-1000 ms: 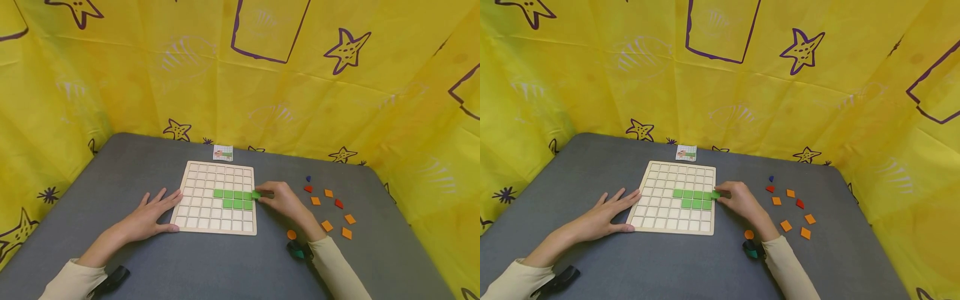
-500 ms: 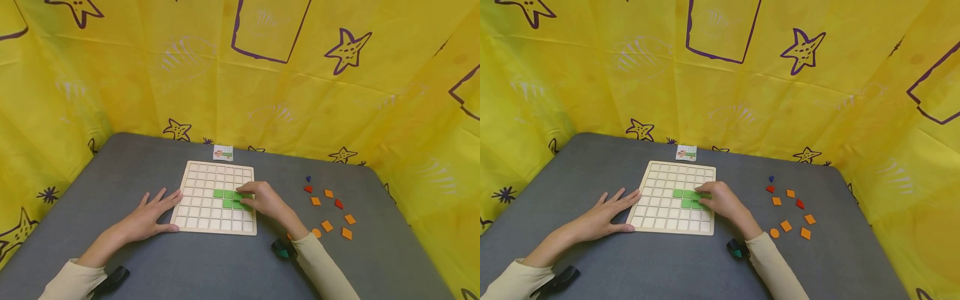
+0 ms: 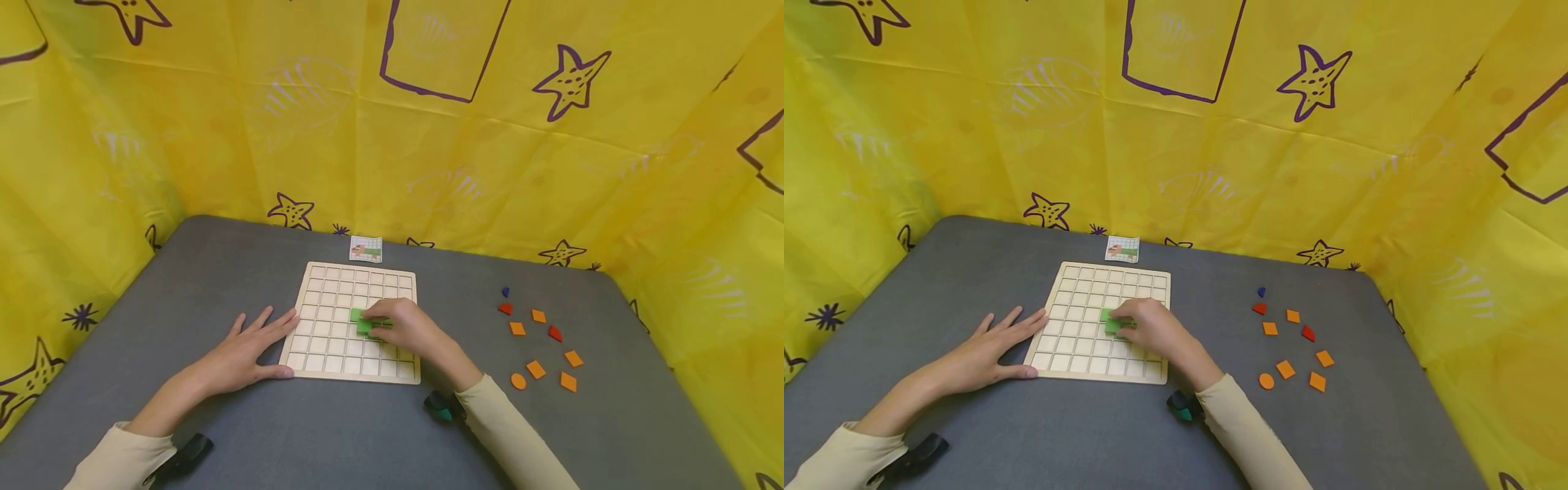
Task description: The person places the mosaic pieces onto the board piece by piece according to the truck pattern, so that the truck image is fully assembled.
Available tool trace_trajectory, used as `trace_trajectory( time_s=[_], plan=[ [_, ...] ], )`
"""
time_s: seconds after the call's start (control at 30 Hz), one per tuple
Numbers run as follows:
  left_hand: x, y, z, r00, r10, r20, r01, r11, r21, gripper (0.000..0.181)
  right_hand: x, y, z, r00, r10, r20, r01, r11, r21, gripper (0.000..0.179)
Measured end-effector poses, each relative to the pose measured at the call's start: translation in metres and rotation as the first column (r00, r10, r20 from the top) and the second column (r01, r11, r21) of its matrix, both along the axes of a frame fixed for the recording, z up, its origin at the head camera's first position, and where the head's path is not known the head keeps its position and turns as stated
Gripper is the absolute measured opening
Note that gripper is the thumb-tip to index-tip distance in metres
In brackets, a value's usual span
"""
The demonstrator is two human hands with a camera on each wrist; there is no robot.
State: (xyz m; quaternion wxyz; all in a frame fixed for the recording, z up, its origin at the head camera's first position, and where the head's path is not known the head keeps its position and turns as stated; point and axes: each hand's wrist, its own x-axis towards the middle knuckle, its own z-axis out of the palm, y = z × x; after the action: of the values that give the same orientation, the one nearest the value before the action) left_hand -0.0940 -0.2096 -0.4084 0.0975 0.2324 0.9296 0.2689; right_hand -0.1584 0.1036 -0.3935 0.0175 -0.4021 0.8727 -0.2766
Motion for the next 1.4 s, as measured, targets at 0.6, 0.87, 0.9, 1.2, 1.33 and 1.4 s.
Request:
trace_trajectory(
  time_s=[0.6,0.87,0.9,1.2,1.33,1.4],
  plan=[
    [-0.001,0.001,0.0,1.0,0.003,0.0,-0.003,1.0,-0.003,0.097,0.004,-0.01,-0.005,1.0,-0.016,0.004,0.016,0.999,0.035,0.031],
    [-0.001,0.002,0.0,1.0,0.001,-0.006,-0.001,1.0,0.002,0.096,0.004,-0.011,-0.006,1.0,-0.017,-0.009,0.018,0.999,0.032,0.03],
    [-0.001,0.002,0.0,1.0,0.0,-0.006,0.0,1.0,0.002,0.096,0.004,-0.011,-0.006,1.0,-0.018,-0.01,0.018,0.999,0.033,0.03],
    [0.0,0.001,0.001,1.0,0.003,0.002,-0.003,1.0,0.005,0.096,0.004,-0.003,-0.004,0.999,-0.023,-0.029,0.024,1.0,0.003,0.029],
    [0.0,0.001,0.001,1.0,0.005,0.012,-0.005,1.0,0.006,0.096,0.003,0.008,-0.003,0.999,-0.037,-0.017,0.036,0.998,-0.054,0.029],
    [0.0,0.0,0.001,1.0,0.006,0.015,-0.006,1.0,0.007,0.096,0.003,0.015,-0.003,0.999,-0.047,-0.008,0.046,0.996,-0.076,0.03]
  ],
)
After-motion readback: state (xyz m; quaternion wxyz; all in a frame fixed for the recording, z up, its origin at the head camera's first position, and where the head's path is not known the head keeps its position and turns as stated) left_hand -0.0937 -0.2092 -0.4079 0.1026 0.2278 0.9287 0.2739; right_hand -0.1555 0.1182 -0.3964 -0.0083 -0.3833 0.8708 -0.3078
